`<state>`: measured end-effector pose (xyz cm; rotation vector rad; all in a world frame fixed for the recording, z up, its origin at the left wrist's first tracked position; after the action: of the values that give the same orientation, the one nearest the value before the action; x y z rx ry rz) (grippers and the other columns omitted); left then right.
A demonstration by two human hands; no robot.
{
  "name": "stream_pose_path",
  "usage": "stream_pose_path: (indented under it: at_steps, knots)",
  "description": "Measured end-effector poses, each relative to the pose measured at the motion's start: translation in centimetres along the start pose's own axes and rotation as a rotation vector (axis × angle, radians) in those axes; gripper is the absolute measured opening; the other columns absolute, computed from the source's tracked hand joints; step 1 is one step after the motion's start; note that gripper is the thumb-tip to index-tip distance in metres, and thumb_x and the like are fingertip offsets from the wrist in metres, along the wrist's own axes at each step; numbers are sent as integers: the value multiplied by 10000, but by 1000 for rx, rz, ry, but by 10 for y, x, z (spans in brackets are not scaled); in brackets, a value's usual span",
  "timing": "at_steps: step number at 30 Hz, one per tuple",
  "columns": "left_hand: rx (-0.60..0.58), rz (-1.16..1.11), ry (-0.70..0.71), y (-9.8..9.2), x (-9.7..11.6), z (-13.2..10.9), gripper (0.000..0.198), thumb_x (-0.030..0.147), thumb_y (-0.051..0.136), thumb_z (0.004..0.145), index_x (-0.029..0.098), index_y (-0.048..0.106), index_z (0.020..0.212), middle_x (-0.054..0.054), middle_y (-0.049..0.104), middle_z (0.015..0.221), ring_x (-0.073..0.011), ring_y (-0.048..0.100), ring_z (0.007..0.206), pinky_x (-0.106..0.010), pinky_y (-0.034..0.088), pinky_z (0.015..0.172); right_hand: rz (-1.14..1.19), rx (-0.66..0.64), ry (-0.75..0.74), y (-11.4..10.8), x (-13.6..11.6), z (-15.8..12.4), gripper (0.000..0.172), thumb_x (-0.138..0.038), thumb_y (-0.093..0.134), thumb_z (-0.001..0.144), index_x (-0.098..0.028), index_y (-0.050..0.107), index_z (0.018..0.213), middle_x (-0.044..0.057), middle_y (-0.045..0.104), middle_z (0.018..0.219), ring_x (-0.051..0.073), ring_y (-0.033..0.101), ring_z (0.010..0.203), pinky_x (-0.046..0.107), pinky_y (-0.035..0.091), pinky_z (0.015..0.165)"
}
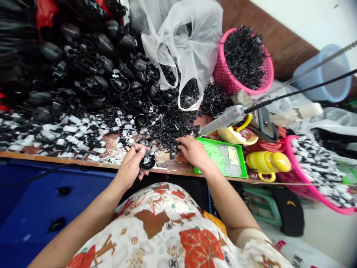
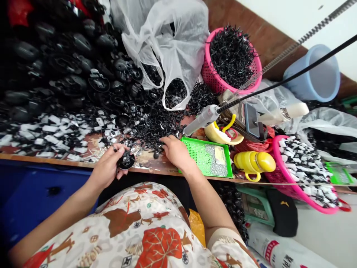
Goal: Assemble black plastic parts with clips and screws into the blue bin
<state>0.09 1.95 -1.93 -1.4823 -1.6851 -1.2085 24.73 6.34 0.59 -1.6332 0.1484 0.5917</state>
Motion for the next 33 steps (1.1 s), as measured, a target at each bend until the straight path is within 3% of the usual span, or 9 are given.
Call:
stream_pose_path:
  at_steps: [3, 7, 13, 16, 19, 21, 23, 29, 33]
  knots:
    - [-22, -8, -12, 6, 2, 0, 356, 533, 629, 891, 231, 498, 1027, 64, 579, 573, -140, 562, 375, -180, 376, 274, -2, 189, 21, 2, -5, -16, 235, -215, 584, 968, -184, 704, 1167, 114, 677, 1062, 243, 655, 955, 397, 541, 869]
    - [-41, -45, -53, 12, 6, -1, 389, 538, 673, 855, 225, 498, 1007, 67, 580, 582, -143, 573, 383, -189, 394, 276, 30, 121, -105, 22, -13, -32, 223, -282, 670, 931, -206, 696, 1140, 118, 661, 1119, 269, 634, 1041, 447, 549, 926]
    - [-104, -152, -102, 16, 13, -2, 507, 646, 619, 861, 184, 546, 1056, 15, 629, 620, -162, 606, 406, -213, 425, 282, 66, 93, -123, 42, -6, -33, 250, -228, 688, 904, -203, 676, 1152, 146, 604, 1262, 279, 613, 1139, 483, 542, 985]
    - [-134, -183, -120, 15, 14, -3, 566, 711, 567, 867, 180, 552, 1062, -10, 660, 673, -169, 628, 430, -230, 457, 297, 155, 109, -145, 32, -7, -32, 293, -217, 699, 888, -215, 650, 1176, 113, 647, 1186, 260, 633, 1096, 458, 551, 955]
    - [-156, -173, -127, 16, 14, -5, 630, 771, 536, 850, 180, 561, 1069, -19, 673, 720, -168, 641, 447, -240, 482, 313, 292, 234, -174, 11, -22, -32, 449, -250, 721, 873, -252, 578, 1298, 86, 665, 1200, 245, 643, 1094, 426, 550, 933]
    - [-171, -161, -125, 18, 13, -6, 664, 800, 516, 841, 181, 564, 1075, -26, 681, 754, -166, 645, 455, -244, 491, 321, 328, 253, -273, -3, -37, -32, 569, -285, 737, 871, -274, 510, 1392, 81, 663, 1255, 247, 633, 1131, 432, 526, 971]
    - [-184, -150, -121, 19, 11, -6, 674, 808, 500, 845, 187, 563, 1100, -29, 686, 783, -167, 652, 469, -249, 501, 331, 318, 193, -392, -11, -53, -31, 666, -287, 741, 872, -284, 440, 1466, 76, 667, 1283, 249, 619, 1147, 439, 499, 997]
    - [-212, -94, -56, 20, 9, -8, 680, 781, 428, 900, 172, 584, 1160, -35, 656, 764, -174, 656, 536, -260, 533, 379, 224, 89, -495, -8, -67, -25, 873, -248, 727, 884, -307, 230, 1599, 66, 644, 1394, 273, 529, 1293, 479, 401, 1083]
    - [-220, -20, 3, 19, 11, -10, 458, 584, 598, 919, 195, 568, 1158, -15, 638, 882, -136, 653, 583, -244, 555, 427, 193, 85, -471, -2, -65, -25, 906, -270, 719, 898, -302, 176, 1622, 76, 651, 1390, 274, 536, 1305, 499, 358, 1115]
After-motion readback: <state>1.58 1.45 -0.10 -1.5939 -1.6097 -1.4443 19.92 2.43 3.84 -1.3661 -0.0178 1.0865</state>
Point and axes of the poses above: each hand's wrist, its own z-axis towards the middle knuckle, its own y-axis out of the palm, x = y × z, the point moved 1 cm from there along z, towards the middle knuckle
